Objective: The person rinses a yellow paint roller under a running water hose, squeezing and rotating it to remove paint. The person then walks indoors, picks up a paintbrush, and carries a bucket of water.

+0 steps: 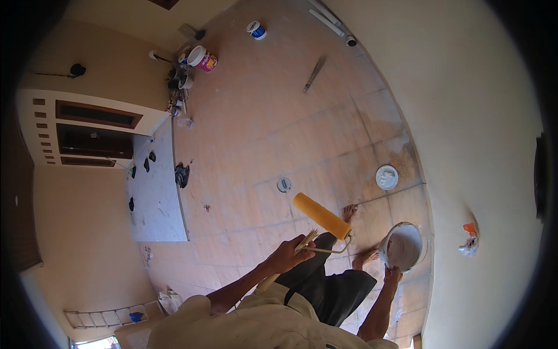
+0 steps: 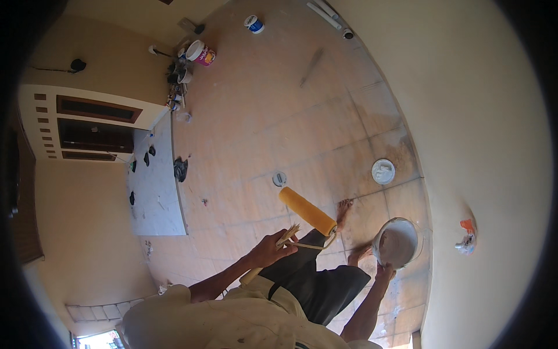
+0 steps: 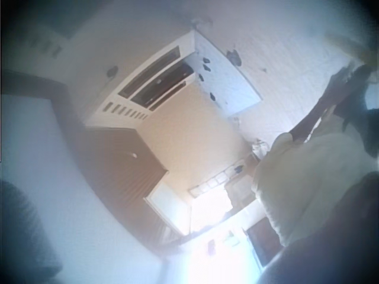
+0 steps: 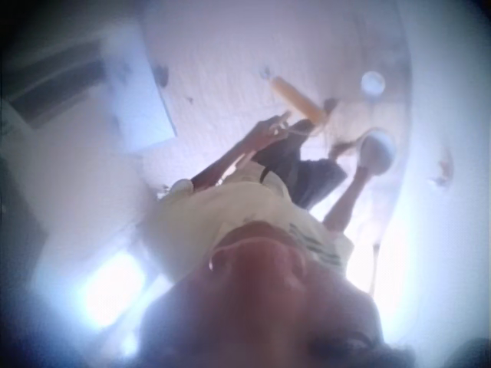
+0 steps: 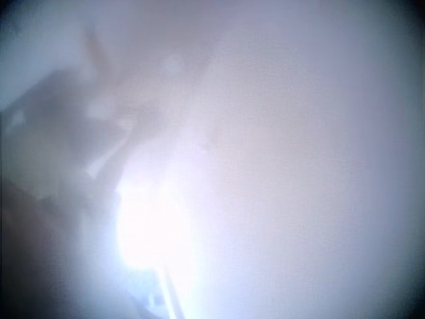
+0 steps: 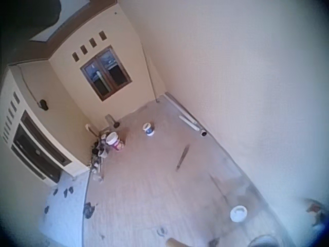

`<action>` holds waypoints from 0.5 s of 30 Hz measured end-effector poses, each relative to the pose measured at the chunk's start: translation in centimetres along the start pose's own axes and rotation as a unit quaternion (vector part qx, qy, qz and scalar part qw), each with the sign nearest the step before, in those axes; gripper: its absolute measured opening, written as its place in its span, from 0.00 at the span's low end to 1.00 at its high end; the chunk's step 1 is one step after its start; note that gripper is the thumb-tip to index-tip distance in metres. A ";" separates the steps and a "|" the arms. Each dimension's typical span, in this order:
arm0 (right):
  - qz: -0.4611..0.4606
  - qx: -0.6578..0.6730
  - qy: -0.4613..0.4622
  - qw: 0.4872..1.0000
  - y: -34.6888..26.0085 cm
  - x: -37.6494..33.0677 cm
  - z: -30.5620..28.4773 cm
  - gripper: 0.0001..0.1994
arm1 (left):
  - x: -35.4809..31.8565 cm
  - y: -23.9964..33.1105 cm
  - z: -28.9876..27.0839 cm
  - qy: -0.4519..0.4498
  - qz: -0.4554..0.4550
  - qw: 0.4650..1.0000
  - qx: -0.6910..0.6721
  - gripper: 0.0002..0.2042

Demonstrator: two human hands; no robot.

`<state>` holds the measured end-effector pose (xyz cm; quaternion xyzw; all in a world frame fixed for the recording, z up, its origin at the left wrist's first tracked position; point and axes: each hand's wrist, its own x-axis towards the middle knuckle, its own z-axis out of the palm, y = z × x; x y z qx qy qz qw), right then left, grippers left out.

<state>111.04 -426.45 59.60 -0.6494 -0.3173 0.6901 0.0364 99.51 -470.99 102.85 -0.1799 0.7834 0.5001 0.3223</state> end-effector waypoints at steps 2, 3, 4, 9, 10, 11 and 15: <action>-0.019 -0.006 0.003 1.000 -0.7 1.6 -0.2 0.32 | 1.5 0.7 2.6 0.000 -0.005 1.000 -0.004 0.17; -0.019 -0.014 0.021 1.000 -1.0 2.7 0.6 0.32 | 2.4 1.3 3.7 0.014 -0.020 1.000 0.007 0.16; -0.012 -0.015 0.020 1.000 -1.2 4.3 0.4 0.33 | 3.1 1.7 4.6 0.016 -0.034 0.999 0.016 0.16; -0.010 -0.095 0.032 0.995 -0.9 13.2 4.8 0.32 | 3.8 -2.2 11.4 0.085 -0.085 0.991 0.053 0.14; 0.001 -0.101 0.042 0.994 -0.8 15.2 5.2 0.33 | 4.6 -3.0 13.1 0.083 -0.084 0.991 0.060 0.13; 0.007 -0.089 0.039 0.995 -0.5 17.3 4.9 0.34 | 5.6 -3.4 14.4 0.081 -0.082 0.991 0.068 0.13; 0.003 -0.066 0.042 0.997 0.4 24.3 6.7 0.38 | 10.7 -6.4 19.5 0.073 -0.065 0.991 0.088 0.13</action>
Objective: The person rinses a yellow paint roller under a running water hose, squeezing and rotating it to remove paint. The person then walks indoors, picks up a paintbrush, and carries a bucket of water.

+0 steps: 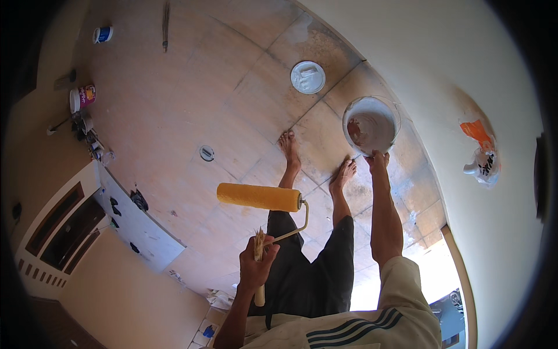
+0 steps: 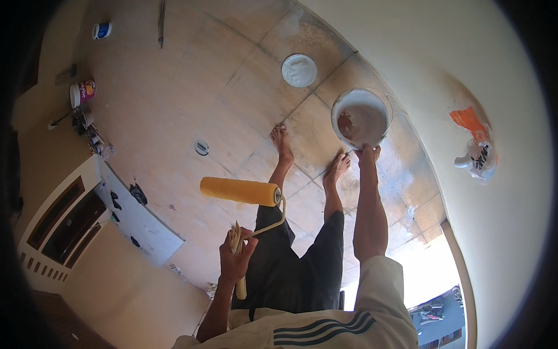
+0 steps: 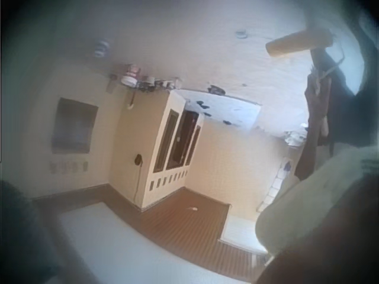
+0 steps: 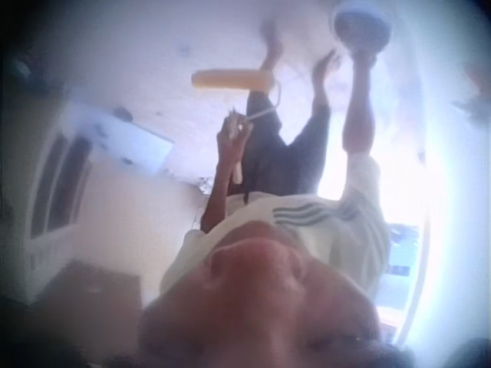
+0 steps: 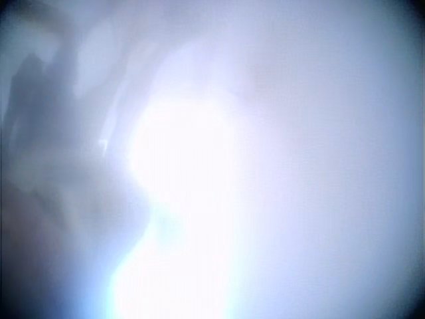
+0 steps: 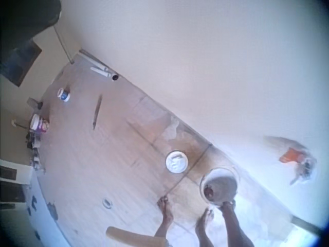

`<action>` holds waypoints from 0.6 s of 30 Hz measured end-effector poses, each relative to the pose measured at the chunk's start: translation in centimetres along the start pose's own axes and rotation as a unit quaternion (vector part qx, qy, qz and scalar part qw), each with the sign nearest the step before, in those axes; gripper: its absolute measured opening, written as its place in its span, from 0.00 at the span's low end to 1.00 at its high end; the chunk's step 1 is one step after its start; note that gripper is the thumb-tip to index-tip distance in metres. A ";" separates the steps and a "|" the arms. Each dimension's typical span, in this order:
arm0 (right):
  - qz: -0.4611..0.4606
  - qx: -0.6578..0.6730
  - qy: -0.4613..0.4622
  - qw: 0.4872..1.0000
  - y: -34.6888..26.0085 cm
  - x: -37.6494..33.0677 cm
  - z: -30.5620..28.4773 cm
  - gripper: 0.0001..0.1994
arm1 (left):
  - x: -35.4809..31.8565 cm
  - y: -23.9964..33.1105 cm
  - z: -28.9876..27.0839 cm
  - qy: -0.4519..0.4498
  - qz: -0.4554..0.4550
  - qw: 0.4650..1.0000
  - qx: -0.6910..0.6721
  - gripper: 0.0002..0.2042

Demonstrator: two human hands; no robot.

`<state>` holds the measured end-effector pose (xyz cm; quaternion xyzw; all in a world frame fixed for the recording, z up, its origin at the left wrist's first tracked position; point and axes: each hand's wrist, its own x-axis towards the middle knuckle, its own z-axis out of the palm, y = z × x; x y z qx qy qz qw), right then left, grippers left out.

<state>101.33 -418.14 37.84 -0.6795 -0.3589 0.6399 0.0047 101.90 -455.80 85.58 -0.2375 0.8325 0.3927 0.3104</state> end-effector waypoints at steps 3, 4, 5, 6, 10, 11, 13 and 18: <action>-0.002 0.012 -0.002 1.000 1.5 4.2 1.4 0.38 | 3.8 -0.1 4.0 -0.015 0.018 1.000 0.003 0.14; -0.008 0.022 -0.007 1.000 1.6 5.6 1.4 0.38 | 5.2 -0.1 5.4 -0.024 0.022 0.999 -0.004 0.14; -0.014 0.024 -0.010 1.000 1.8 6.2 1.8 0.37 | 6.5 0.2 6.6 -0.041 0.010 0.999 0.004 0.14; -0.022 0.027 -0.011 0.999 1.9 6.7 2.1 0.37 | 8.0 0.8 7.7 -0.060 0.001 0.998 0.012 0.14; -0.028 -0.017 -0.014 0.999 1.9 6.6 -0.2 0.39 | 13.2 0.1 12.5 -0.112 0.060 0.992 0.002 0.14; -0.050 -0.088 0.009 0.995 0.8 4.9 0.1 0.40 | 14.0 0.3 13.5 -0.111 0.068 0.992 -0.004 0.14; -0.191 -0.202 0.074 0.958 -1.7 1.0 -1.0 0.45 | 15.8 0.9 15.8 -0.120 0.087 0.989 -0.022 0.15; -0.566 -0.230 0.246 0.752 -19.8 -20.7 -4.6 0.35 | 18.8 1.5 20.2 -0.176 0.167 0.970 0.016 0.14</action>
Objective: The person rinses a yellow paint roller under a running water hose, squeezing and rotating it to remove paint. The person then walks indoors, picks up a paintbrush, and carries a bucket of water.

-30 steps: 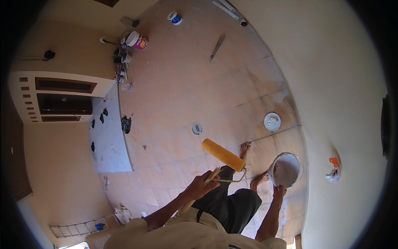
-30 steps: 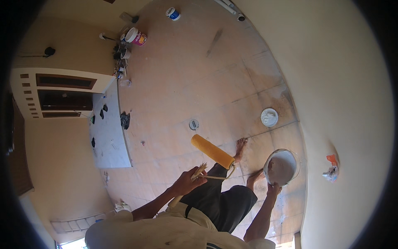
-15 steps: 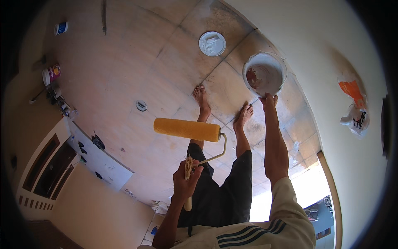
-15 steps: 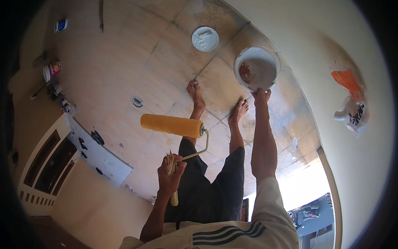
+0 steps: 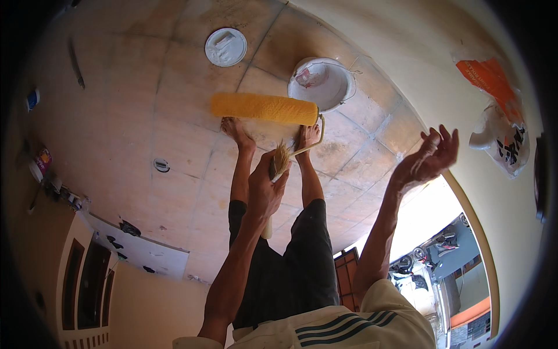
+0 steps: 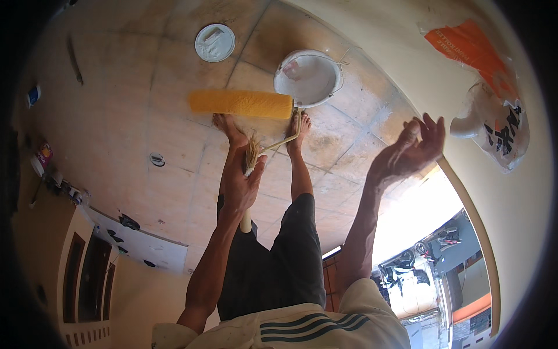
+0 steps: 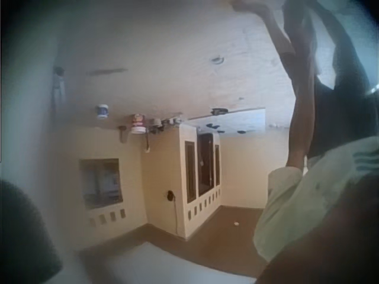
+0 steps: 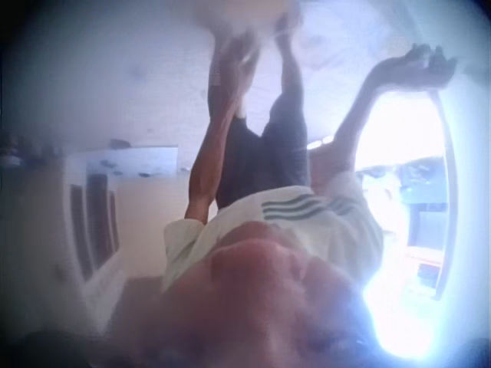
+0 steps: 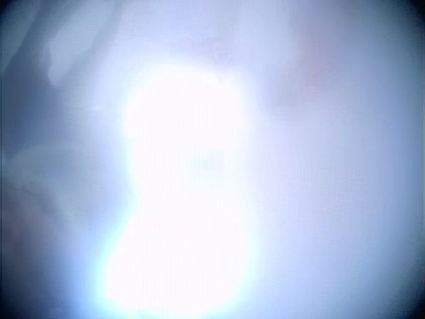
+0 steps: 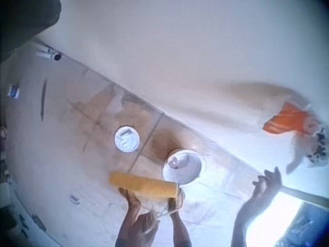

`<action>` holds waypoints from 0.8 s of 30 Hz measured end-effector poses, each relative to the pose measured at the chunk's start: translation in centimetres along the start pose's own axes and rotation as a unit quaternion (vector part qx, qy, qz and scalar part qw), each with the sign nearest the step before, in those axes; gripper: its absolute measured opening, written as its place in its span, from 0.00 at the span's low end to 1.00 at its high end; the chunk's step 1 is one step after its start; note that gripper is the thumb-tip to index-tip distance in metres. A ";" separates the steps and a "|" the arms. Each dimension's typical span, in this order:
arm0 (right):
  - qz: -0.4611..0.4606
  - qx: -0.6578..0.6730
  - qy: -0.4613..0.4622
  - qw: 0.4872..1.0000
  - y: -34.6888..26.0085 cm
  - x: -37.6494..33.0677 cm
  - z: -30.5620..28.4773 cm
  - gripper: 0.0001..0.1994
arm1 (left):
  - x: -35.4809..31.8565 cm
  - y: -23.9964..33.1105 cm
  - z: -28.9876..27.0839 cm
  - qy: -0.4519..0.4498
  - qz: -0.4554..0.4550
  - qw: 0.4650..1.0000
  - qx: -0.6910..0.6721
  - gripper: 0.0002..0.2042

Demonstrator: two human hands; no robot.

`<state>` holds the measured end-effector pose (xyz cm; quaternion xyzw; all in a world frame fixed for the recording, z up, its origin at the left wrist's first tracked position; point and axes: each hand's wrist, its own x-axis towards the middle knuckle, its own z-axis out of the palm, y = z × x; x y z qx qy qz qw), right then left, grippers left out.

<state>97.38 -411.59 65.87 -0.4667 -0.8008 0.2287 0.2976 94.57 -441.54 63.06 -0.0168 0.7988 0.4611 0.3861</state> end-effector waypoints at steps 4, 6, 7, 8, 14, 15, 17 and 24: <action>-0.289 -0.155 0.035 0.944 -8.5 9.9 -9.6 0.31 | 0.4 1.4 1.3 -0.013 0.032 0.999 0.001 0.14; -0.292 -0.195 -0.017 0.936 -9.4 12.2 -9.7 0.29 | 0.5 0.4 2.4 0.003 0.062 0.998 -0.013 0.12; -0.281 -0.224 -0.033 0.933 -9.6 12.8 -10.0 0.27 | 0.6 0.2 2.8 -0.012 0.057 0.998 -0.009 0.13; -0.250 -0.254 -0.034 0.934 -10.2 12.6 -9.9 0.26 | 0.5 0.0 3.1 -0.025 0.052 0.998 -0.006 0.13; -0.205 -0.245 -0.096 0.943 -12.3 13.2 -10.1 0.22 | 0.3 0.9 3.1 -0.056 0.028 0.998 -0.015 0.14; -0.230 -0.225 -0.123 0.939 -11.7 14.2 -10.7 0.21 | 0.2 0.7 3.2 -0.053 0.033 0.998 -0.025 0.14; -0.262 -0.204 -0.161 0.930 -11.3 14.8 -11.2 0.20 | 0.5 0.5 3.4 -0.054 0.026 0.998 -0.030 0.13; -0.349 -0.189 -0.192 0.897 -10.0 16.0 -12.0 0.22 | 2.0 0.7 4.1 -0.097 -0.009 0.995 -0.030 0.15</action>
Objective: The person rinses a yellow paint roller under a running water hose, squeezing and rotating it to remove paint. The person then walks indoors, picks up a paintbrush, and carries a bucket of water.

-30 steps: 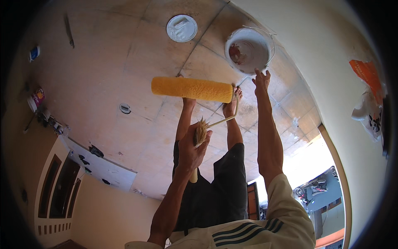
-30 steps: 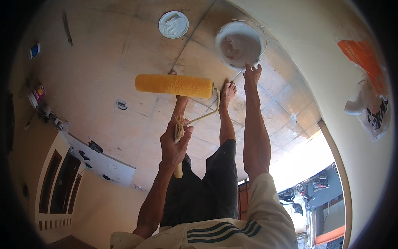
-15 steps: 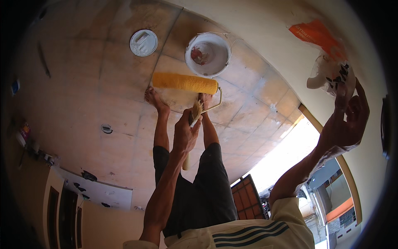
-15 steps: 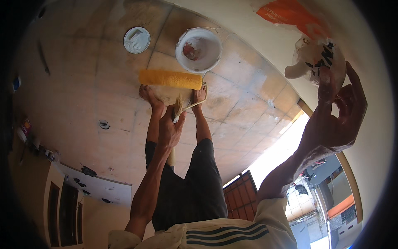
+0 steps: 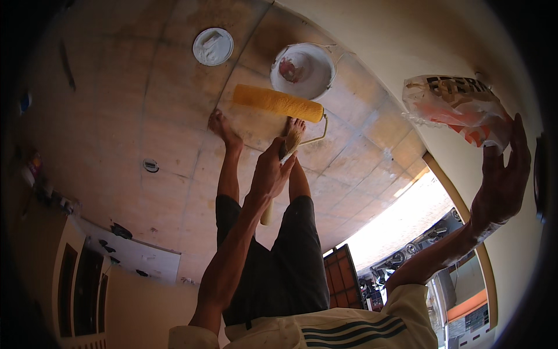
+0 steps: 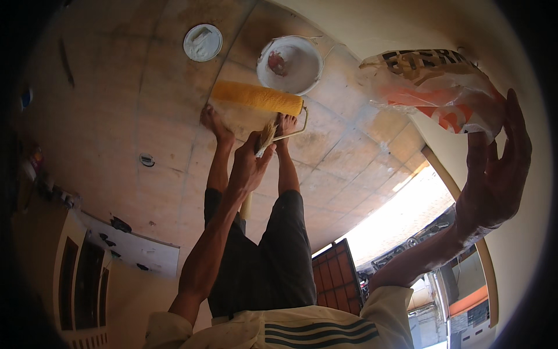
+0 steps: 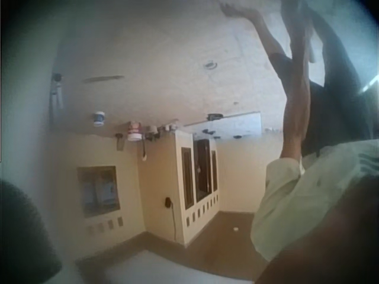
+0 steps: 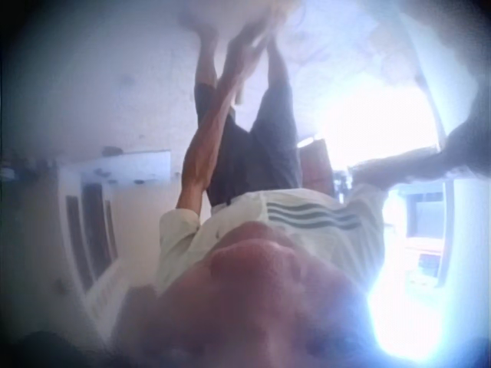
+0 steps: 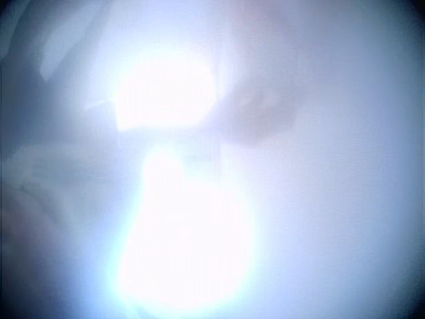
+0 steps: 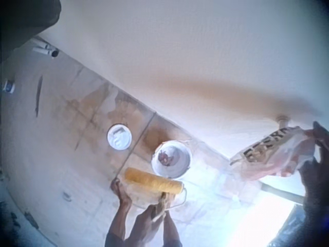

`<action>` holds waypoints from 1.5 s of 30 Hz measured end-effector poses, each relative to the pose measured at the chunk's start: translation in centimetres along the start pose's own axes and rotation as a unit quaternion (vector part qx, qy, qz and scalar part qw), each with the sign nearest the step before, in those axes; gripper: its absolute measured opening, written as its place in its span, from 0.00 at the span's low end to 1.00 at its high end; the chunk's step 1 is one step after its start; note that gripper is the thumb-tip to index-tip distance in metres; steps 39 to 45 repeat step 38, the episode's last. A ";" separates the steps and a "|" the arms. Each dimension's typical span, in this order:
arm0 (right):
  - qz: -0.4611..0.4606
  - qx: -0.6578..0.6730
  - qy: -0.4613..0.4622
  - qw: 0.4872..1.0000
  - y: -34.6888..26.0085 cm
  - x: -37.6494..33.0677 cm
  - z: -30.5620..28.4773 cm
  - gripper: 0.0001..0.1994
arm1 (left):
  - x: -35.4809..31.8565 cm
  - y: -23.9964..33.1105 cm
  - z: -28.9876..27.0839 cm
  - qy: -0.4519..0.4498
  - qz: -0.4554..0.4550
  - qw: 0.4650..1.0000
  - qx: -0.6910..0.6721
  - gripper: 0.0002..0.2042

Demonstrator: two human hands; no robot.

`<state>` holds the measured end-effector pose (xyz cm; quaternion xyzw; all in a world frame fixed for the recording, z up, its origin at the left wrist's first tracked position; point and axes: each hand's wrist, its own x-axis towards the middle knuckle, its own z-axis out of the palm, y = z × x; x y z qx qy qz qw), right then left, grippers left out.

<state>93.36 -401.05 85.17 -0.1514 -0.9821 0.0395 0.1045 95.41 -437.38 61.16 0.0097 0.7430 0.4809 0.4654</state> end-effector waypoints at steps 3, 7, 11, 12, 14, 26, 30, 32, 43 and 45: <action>-0.057 -0.064 -0.053 0.995 1.7 1.2 -0.5 0.25 | 1.5 -0.7 0.7 0.022 0.052 0.998 0.009 0.15; 0.067 0.061 0.107 0.990 0.4 -0.9 2.3 0.27 | 3.5 -2.7 2.9 0.022 0.081 0.996 0.034 0.15; 0.327 0.269 0.286 0.859 -3.7 -8.0 10.7 0.23 | 3.5 -2.9 4.5 0.012 0.035 0.999 0.037 0.16; 0.444 0.355 0.212 0.795 -5.0 -10.3 12.7 0.20 | 3.0 -2.8 4.8 0.012 0.026 0.999 0.036 0.16; 0.543 0.633 -0.004 0.552 -4.9 -16.0 19.1 0.24 | 2.2 -2.3 4.4 0.011 -0.015 0.999 0.034 0.16; 0.791 0.413 -0.056 0.448 -11.3 -23.7 49.3 0.36 | -0.2 -8.6 0.0 0.075 -0.056 0.991 0.095 0.13; 0.695 0.576 -0.067 0.426 -9.6 -28.5 54.9 0.32 | -1.2 -7.1 -2.1 0.087 -0.151 0.982 0.075 0.13; 0.633 0.634 -0.004 0.444 -10.4 -32.1 55.8 0.28 | -1.8 -6.6 -2.6 0.122 -0.118 0.984 0.062 0.12; 0.689 0.584 0.001 0.430 -17.7 -34.1 50.9 0.25 | -4.6 -9.1 -4.6 0.127 -0.164 0.977 0.051 0.21; 0.689 0.584 0.001 0.430 -17.7 -34.1 50.9 0.25 | -4.6 -9.1 -4.6 0.127 -0.164 0.977 0.051 0.21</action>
